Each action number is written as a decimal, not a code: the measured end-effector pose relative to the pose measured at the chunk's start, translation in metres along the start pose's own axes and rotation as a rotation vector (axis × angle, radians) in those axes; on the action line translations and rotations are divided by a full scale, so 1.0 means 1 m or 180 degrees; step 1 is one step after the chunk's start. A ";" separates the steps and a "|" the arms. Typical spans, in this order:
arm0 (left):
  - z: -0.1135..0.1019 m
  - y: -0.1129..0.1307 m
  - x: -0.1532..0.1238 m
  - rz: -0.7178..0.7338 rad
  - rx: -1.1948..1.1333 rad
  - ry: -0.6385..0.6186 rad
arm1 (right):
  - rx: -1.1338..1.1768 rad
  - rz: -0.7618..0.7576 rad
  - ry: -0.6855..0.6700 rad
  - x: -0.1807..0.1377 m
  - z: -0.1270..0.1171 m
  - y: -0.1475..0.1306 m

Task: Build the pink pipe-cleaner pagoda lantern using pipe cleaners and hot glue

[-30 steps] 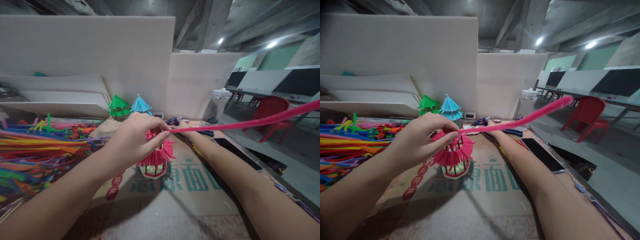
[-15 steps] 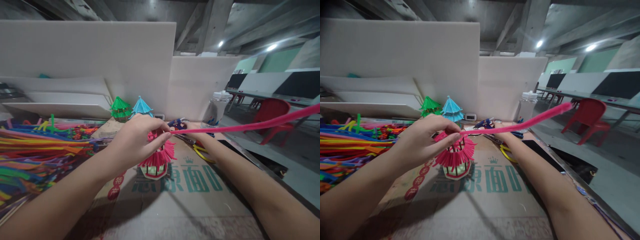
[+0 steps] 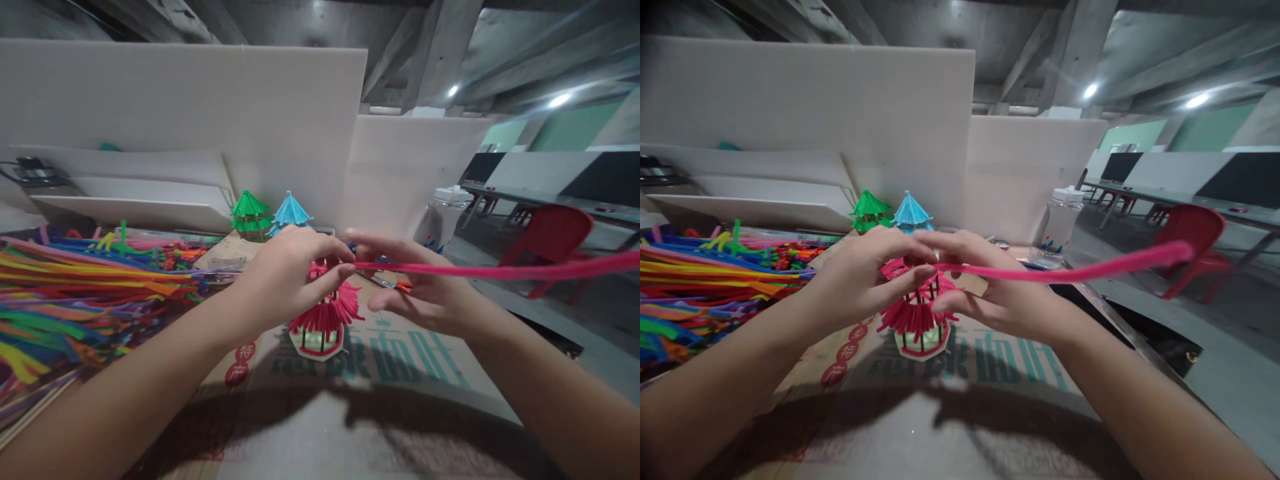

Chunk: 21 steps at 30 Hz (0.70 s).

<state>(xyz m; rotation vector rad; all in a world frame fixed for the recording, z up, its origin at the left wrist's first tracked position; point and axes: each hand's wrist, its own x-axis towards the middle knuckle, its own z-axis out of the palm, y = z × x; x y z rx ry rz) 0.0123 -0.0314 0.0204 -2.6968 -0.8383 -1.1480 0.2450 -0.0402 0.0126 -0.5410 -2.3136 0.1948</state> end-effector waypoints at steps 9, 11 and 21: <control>-0.004 -0.055 -0.032 -0.0901 -0.0251 -0.0403 | -0.0578 -0.0031 0.0530 0.006 0.017 0.007; 0.003 -0.060 -0.035 -0.1099 -0.0689 -0.0656 | -0.0544 0.0080 0.0632 0.005 0.019 0.012; 0.027 -0.050 -0.036 -0.1478 -0.1886 -0.1102 | -0.0763 0.0248 0.0359 0.004 0.013 0.017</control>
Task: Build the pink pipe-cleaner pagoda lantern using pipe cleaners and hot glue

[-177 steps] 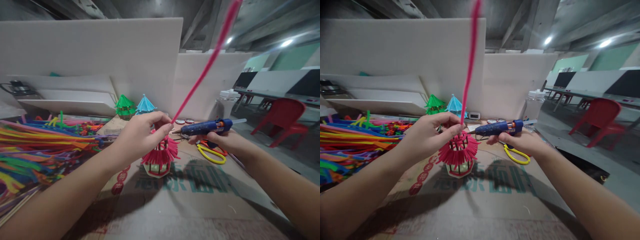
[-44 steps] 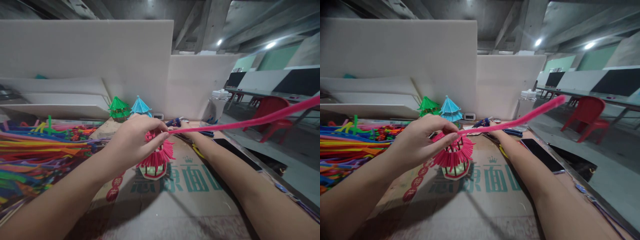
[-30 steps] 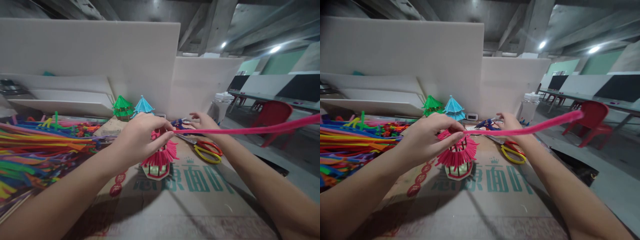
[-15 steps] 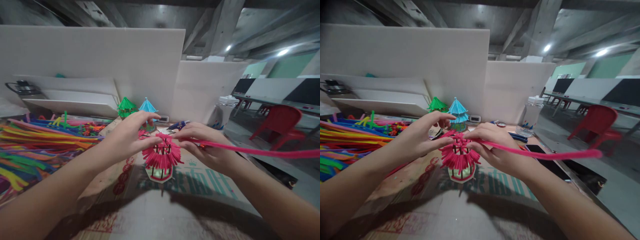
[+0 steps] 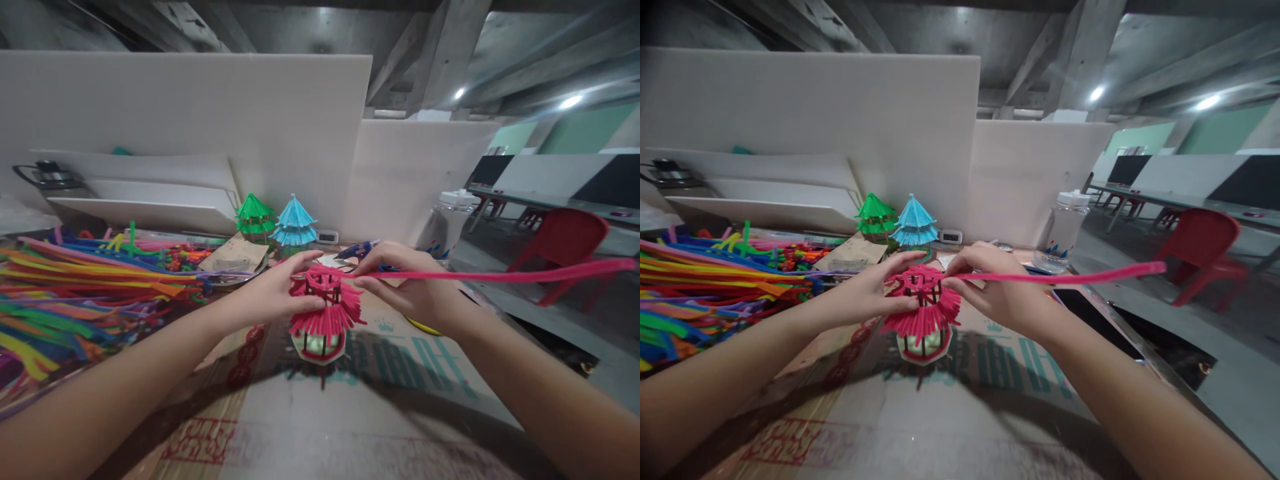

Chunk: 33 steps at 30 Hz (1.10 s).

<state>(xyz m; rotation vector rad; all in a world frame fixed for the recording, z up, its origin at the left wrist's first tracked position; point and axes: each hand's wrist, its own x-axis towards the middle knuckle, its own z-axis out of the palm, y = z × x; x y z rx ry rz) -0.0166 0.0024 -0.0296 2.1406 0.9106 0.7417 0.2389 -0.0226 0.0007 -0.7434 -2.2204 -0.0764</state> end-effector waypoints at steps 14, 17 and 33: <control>0.004 -0.007 0.003 0.0259 -0.0254 0.0120 | -0.0059 -0.0033 -0.0542 0.001 -0.004 0.000; 0.005 -0.010 0.002 0.0306 -0.0230 0.0155 | -0.0084 -0.0066 -0.0620 0.002 -0.005 0.000; 0.010 0.001 -0.002 0.0241 -0.0055 0.0383 | 0.0141 0.0818 -0.1166 -0.001 -0.029 0.005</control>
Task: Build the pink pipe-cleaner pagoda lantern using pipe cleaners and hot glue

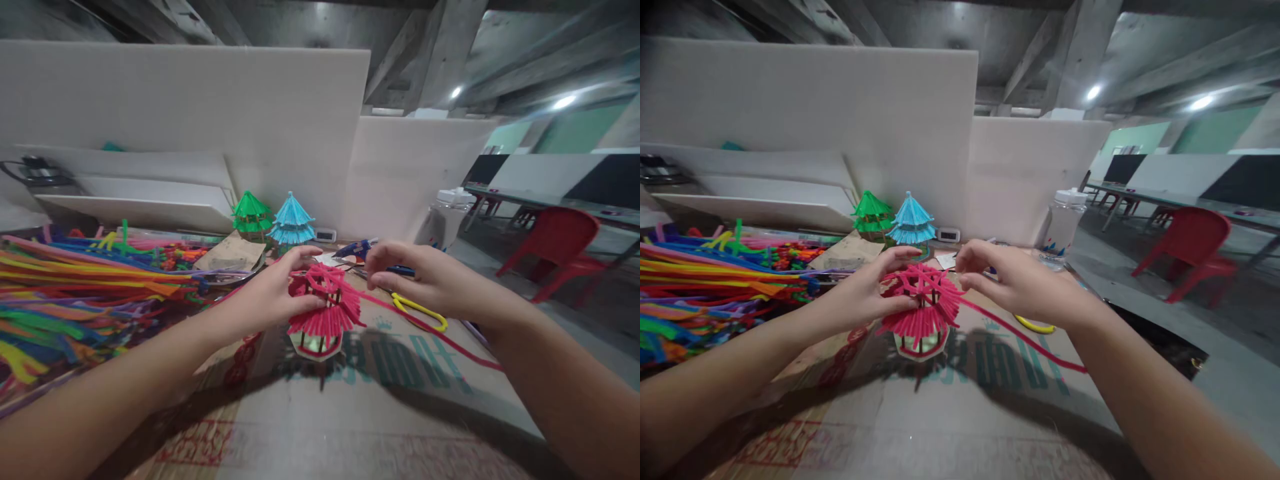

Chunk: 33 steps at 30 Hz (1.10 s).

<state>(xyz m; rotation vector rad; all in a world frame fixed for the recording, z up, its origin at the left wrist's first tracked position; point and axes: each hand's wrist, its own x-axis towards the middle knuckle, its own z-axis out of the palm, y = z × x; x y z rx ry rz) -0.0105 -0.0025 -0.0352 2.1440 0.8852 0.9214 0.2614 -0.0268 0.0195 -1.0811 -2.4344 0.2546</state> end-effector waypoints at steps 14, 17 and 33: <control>0.017 -0.013 -0.006 0.0732 0.1050 0.0915 | -0.0424 0.0133 -0.0183 -0.002 0.012 -0.027; 0.019 -0.015 -0.005 0.0654 0.0719 0.0907 | -0.0466 0.0177 -0.0188 -0.004 0.013 -0.028; 0.020 -0.023 -0.003 0.0694 0.0697 0.0929 | -0.0388 0.0429 -0.0366 -0.003 0.012 -0.032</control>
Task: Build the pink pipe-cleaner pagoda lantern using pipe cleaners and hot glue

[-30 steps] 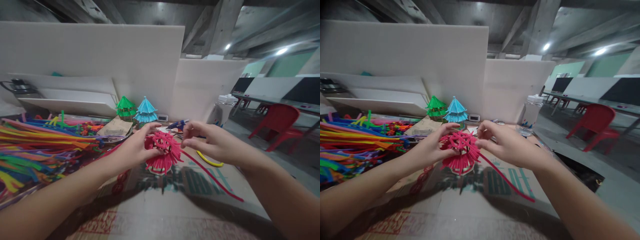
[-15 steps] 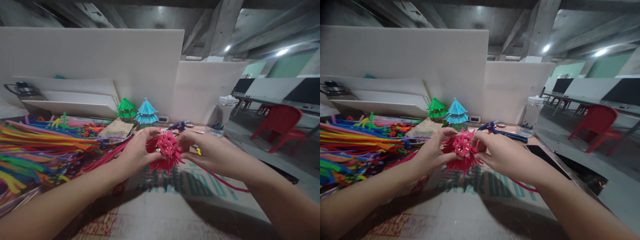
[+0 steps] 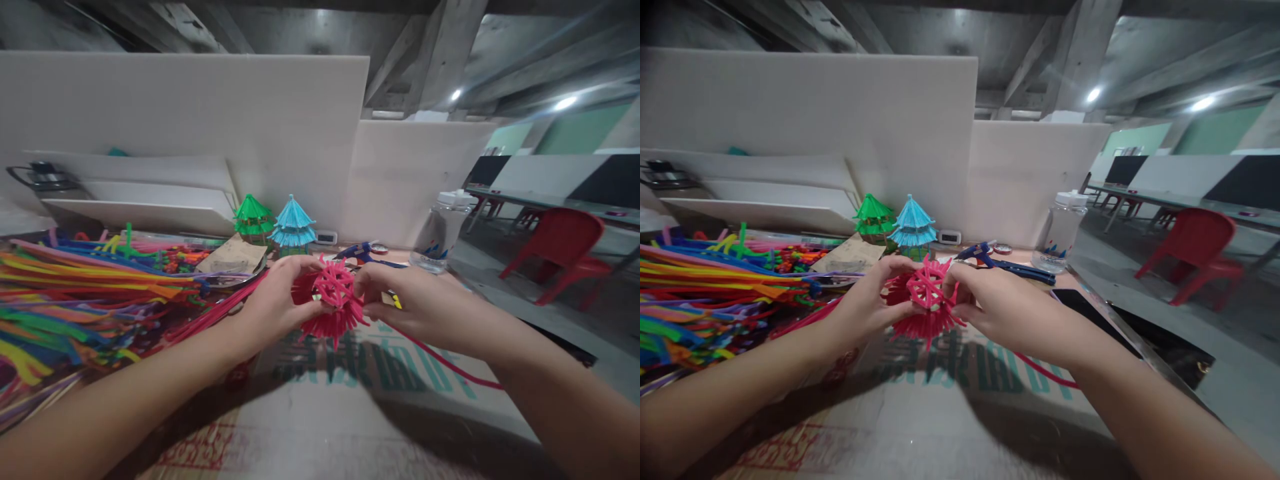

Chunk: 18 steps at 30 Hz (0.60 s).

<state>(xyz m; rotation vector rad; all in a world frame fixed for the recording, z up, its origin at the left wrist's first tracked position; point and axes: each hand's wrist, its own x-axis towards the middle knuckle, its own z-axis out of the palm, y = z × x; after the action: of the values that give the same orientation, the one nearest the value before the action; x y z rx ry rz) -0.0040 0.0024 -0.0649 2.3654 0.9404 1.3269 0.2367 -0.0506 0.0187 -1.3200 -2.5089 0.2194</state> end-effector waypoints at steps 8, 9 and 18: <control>0.002 -0.003 -0.001 0.0130 -0.0095 0.0052 | -0.0104 0.0001 0.0007 -0.001 -0.002 -0.001; 0.002 -0.003 -0.001 0.0131 -0.0075 0.0052 | -0.0129 0.0009 0.0012 -0.001 -0.002 -0.002; -0.001 0.000 0.001 0.0072 0.0103 -0.0070 | 0.0038 -0.0107 0.0017 -0.001 0.000 -0.002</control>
<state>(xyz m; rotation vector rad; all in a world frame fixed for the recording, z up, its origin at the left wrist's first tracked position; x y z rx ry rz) -0.0047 0.0030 -0.0638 2.4167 0.9387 1.3009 0.2358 -0.0521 0.0190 -1.2712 -2.5193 0.2229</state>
